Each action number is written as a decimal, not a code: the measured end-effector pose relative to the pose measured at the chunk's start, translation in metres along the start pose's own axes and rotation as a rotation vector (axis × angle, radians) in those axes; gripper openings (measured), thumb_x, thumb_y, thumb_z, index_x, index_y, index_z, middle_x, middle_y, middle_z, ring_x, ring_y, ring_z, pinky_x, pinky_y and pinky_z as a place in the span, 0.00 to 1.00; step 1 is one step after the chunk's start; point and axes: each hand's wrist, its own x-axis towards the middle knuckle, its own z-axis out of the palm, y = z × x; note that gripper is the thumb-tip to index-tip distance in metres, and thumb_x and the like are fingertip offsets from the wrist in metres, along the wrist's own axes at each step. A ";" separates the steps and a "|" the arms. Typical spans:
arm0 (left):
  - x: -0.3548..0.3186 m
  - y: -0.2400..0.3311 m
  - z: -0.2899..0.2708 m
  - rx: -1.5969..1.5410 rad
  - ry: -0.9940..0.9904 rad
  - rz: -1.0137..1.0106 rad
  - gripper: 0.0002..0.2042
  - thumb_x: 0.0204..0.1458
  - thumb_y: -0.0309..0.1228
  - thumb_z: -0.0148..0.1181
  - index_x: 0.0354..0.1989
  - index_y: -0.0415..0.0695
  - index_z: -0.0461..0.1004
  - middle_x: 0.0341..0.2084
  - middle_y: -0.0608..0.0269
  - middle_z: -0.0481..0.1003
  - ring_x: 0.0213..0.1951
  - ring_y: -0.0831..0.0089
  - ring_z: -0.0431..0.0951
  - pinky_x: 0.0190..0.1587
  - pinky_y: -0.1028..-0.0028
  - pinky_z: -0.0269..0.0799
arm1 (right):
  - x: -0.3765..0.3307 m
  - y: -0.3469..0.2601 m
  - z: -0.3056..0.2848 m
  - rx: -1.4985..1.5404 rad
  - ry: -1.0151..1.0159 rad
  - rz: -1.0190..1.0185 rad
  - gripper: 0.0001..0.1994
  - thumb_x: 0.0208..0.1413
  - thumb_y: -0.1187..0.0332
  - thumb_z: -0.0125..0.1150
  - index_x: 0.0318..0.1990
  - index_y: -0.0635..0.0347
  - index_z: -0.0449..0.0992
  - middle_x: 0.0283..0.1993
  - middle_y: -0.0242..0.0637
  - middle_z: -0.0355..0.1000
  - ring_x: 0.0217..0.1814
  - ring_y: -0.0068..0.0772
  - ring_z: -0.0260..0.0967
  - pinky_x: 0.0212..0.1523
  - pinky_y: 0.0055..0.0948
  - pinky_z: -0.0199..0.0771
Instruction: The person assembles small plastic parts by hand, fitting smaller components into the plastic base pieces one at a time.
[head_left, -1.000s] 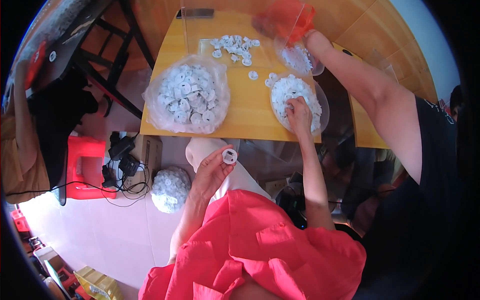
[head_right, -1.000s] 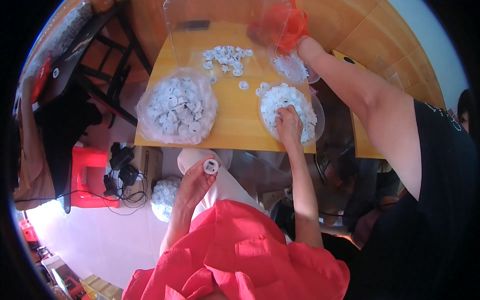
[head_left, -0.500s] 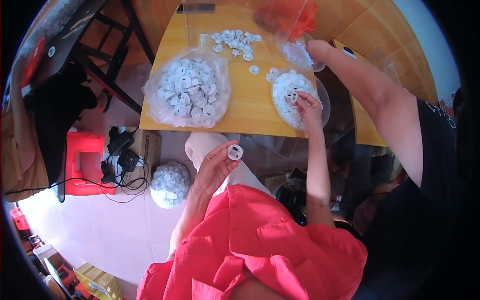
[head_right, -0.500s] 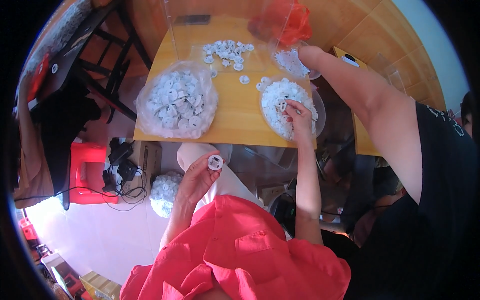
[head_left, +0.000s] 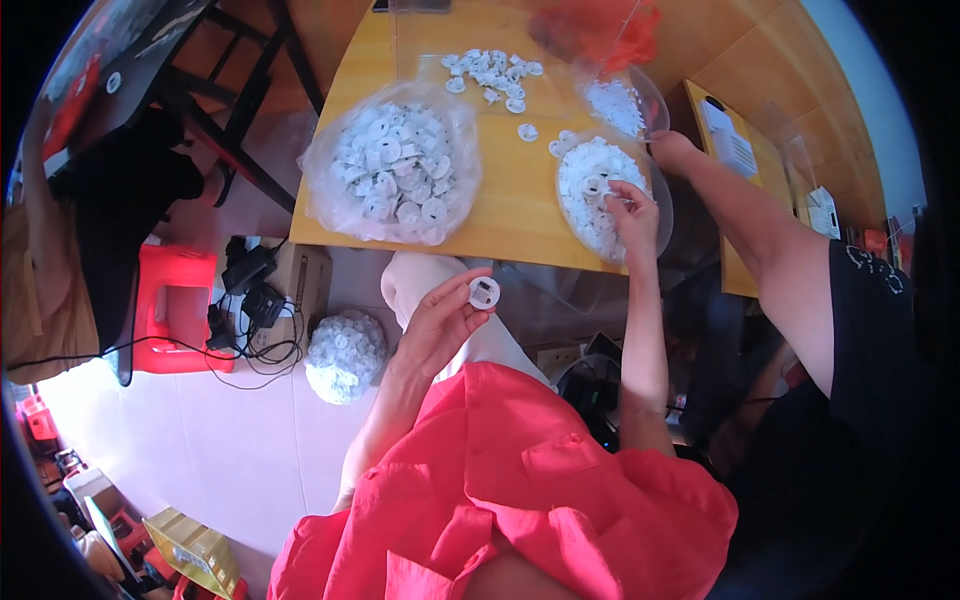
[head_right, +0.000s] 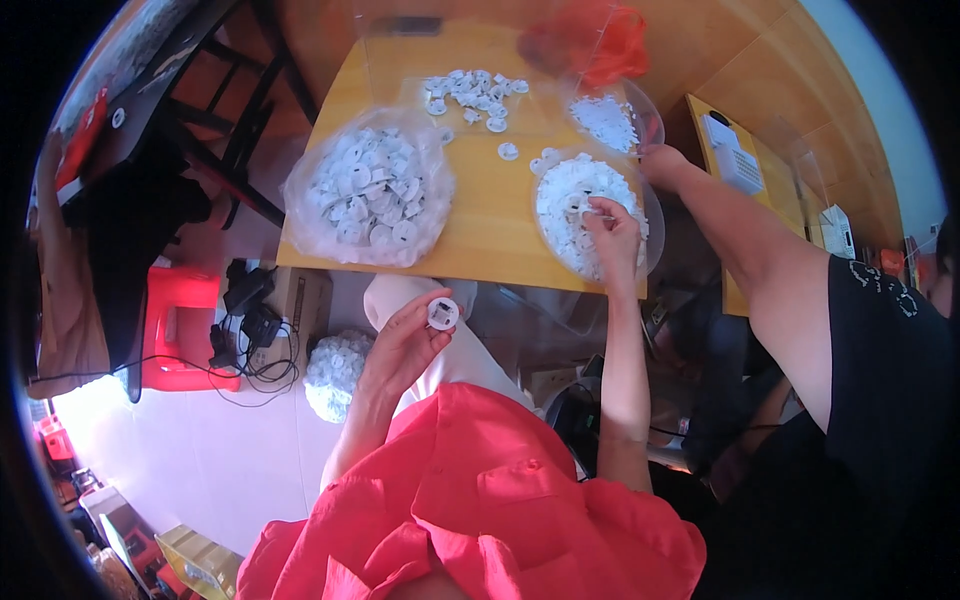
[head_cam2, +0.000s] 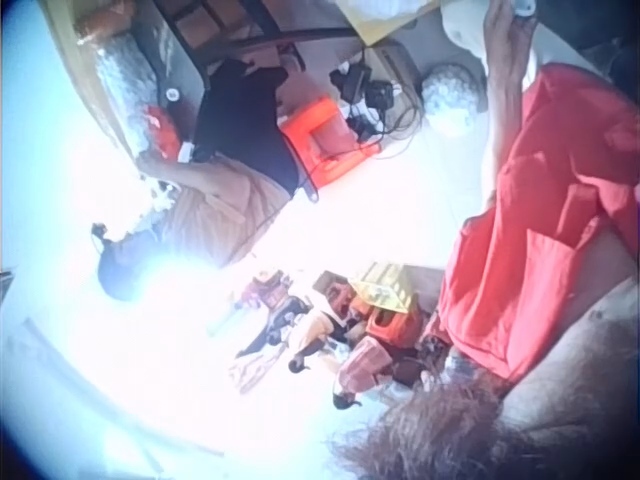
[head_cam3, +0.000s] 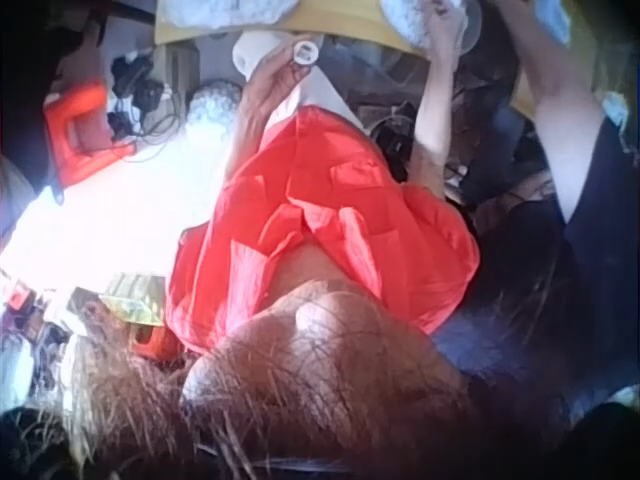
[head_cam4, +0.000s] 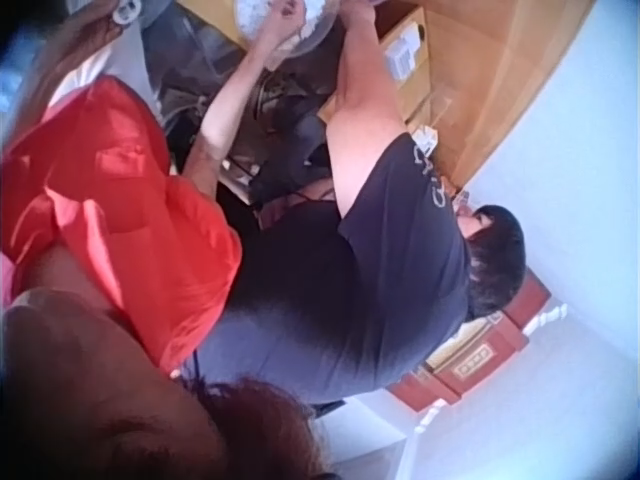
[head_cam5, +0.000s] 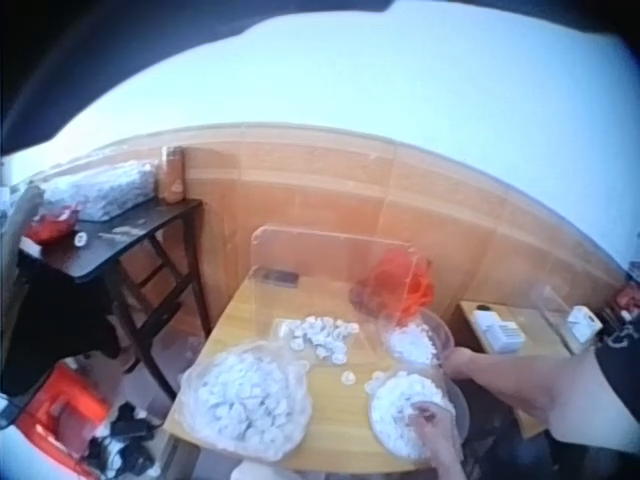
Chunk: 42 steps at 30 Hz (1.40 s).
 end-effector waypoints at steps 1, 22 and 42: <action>0.000 0.000 -0.001 -0.007 -0.007 0.001 0.17 0.58 0.30 0.48 0.54 0.36 0.64 0.42 0.58 0.73 0.41 0.73 0.74 0.46 0.76 0.72 | -0.003 -0.002 0.004 -0.188 0.059 -0.142 0.14 0.43 0.77 0.63 0.41 0.61 0.76 0.37 0.36 0.71 0.27 0.25 0.68 0.29 0.22 0.68; -0.003 -0.002 -0.004 -0.036 -0.008 0.023 0.18 0.57 0.30 0.50 0.53 0.35 0.64 0.41 0.56 0.73 0.40 0.72 0.75 0.44 0.77 0.73 | 0.029 -0.005 0.075 -0.459 -0.072 -0.266 0.09 0.40 0.79 0.58 0.33 0.63 0.74 0.28 0.45 0.71 0.31 0.44 0.71 0.34 0.36 0.71; -0.003 -0.004 -0.001 -0.026 -0.003 0.016 0.18 0.57 0.30 0.50 0.54 0.35 0.64 0.41 0.56 0.73 0.40 0.73 0.75 0.43 0.78 0.73 | 0.028 -0.010 0.065 -0.255 0.009 -0.244 0.08 0.41 0.80 0.55 0.31 0.61 0.74 0.25 0.34 0.70 0.23 0.28 0.68 0.25 0.25 0.68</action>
